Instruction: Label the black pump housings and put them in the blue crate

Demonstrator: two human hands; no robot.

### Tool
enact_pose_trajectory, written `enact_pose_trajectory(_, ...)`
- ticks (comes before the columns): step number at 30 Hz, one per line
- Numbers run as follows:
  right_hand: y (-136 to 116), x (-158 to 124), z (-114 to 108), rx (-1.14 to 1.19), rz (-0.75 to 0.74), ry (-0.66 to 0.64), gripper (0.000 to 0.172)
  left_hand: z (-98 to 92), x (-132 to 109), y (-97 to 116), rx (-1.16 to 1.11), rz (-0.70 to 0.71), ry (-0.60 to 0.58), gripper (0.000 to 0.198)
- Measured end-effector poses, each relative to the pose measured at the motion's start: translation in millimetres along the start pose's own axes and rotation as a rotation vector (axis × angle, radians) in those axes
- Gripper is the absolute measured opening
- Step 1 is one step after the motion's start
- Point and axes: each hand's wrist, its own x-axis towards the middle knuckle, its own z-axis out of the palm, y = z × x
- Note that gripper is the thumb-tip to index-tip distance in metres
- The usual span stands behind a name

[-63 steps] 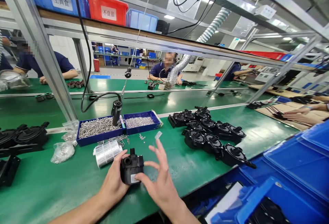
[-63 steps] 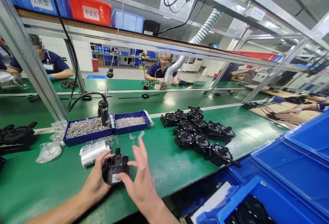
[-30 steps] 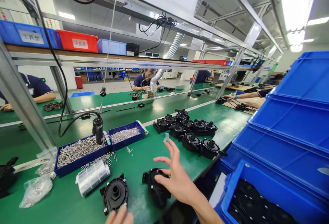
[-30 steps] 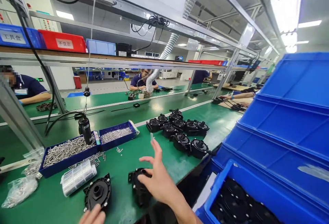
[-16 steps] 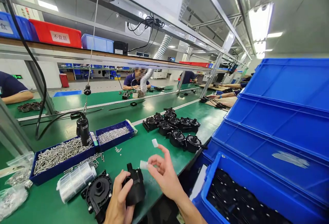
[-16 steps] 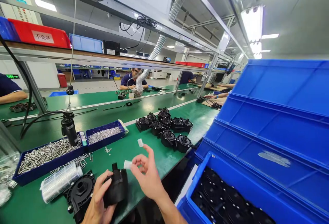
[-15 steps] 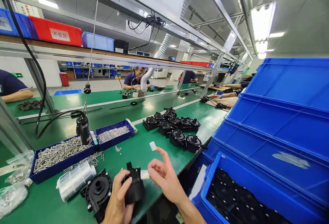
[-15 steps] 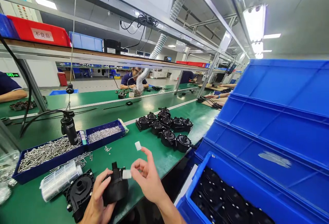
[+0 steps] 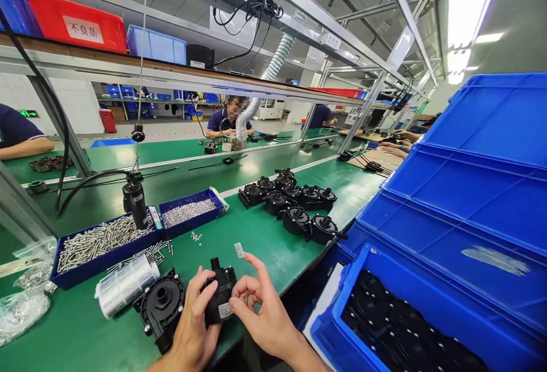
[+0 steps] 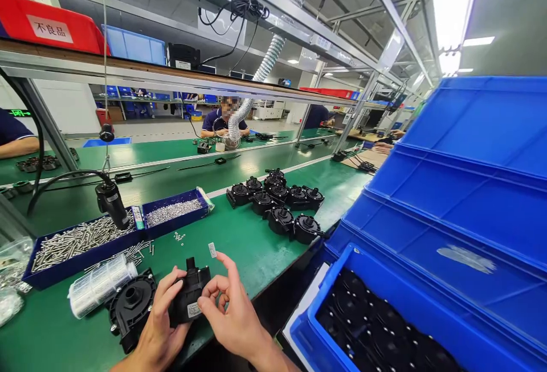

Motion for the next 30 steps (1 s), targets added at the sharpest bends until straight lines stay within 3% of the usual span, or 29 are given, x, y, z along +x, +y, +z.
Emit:
enact_pose_trajectory(11,5.3,-8.1,5.0,-0.083,-0.06,0.038,0.073,-0.6,-2.3,-2.5,-0.022,0.008,-0.035,0.069)
enact_pose_trajectory(17,17.8,-10.2,-1.2,-0.531,-0.383,0.156,0.072,-3.5,-6.0,-2.1,-0.032,-0.036,-0.084,0.065)
enact_pose_trajectory(20,18.4,-2.7,-12.3,-0.543,-0.246,0.207,0.087,-3.6,-4.0,-0.3,-0.013,-0.046,-0.084,0.067)
enact_pose_trajectory(23,8.2,5.3,-11.7,-0.441,-0.032,0.082,0.111,-4.8,-0.5,0.1,-0.008,-0.002,-0.068,0.071)
enact_pose_trajectory(27,-3.6,14.2,14.8,-0.525,-0.012,-0.011,0.138,-7.6,-6.0,-1.2,-0.033,0.109,-0.098,0.087)
enact_pose_trajectory(30,5.4,26.4,24.5,-0.516,-0.039,-0.041,0.136,-4.0,-16.5,4.8,0.14,0.116,-0.116,0.09)
